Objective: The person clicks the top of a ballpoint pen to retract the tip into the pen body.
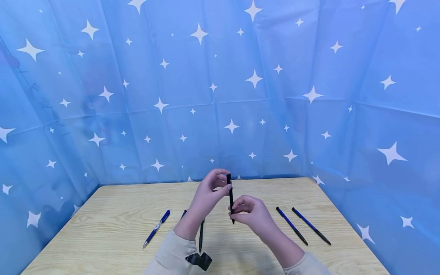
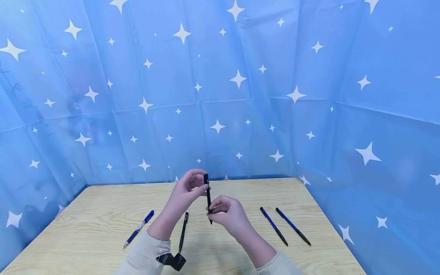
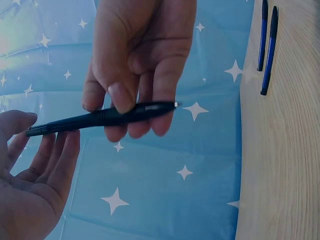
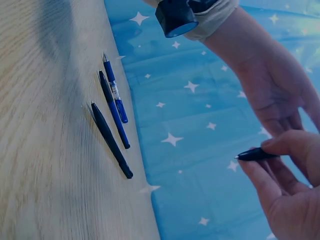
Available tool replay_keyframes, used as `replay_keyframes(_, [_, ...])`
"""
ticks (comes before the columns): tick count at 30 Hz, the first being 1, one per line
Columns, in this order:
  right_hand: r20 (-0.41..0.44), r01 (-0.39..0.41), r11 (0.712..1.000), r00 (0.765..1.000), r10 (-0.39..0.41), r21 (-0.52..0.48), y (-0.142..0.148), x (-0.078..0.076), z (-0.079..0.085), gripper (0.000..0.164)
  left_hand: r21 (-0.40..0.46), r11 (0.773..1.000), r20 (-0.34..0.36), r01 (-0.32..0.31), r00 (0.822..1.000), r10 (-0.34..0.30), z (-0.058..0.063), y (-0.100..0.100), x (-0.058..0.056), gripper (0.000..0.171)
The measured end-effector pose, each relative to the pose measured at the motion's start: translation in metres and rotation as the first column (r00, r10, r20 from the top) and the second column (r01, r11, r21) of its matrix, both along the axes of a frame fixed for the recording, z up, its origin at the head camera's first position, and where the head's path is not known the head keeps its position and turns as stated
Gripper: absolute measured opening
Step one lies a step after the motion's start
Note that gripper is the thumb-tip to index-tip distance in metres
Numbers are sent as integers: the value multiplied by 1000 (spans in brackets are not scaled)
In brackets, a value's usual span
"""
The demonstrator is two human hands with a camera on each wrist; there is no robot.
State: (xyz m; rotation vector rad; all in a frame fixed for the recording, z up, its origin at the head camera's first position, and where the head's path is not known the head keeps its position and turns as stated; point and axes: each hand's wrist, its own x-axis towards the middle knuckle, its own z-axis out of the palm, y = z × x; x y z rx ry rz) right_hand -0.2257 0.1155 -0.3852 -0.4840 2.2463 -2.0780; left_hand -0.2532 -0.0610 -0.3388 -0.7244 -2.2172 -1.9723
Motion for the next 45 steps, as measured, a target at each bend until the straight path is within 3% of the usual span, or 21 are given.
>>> replay_keyframes(14, [22, 36, 998, 999, -35, -47, -6, 0, -1, 19, 3, 999, -58, -48, 997, 48, 0, 4, 5, 42])
replay_keyframes(29, [41, 69, 997, 997, -67, -43, -7, -1, 0, 25, 0, 998, -69, -65, 996, 65, 0, 3, 6, 35])
replay_keyframes(45, [45, 26, 998, 999, -23, -66, -7, -1, -1, 24, -4, 997, -66, -80, 995, 79, 6, 1, 8, 31])
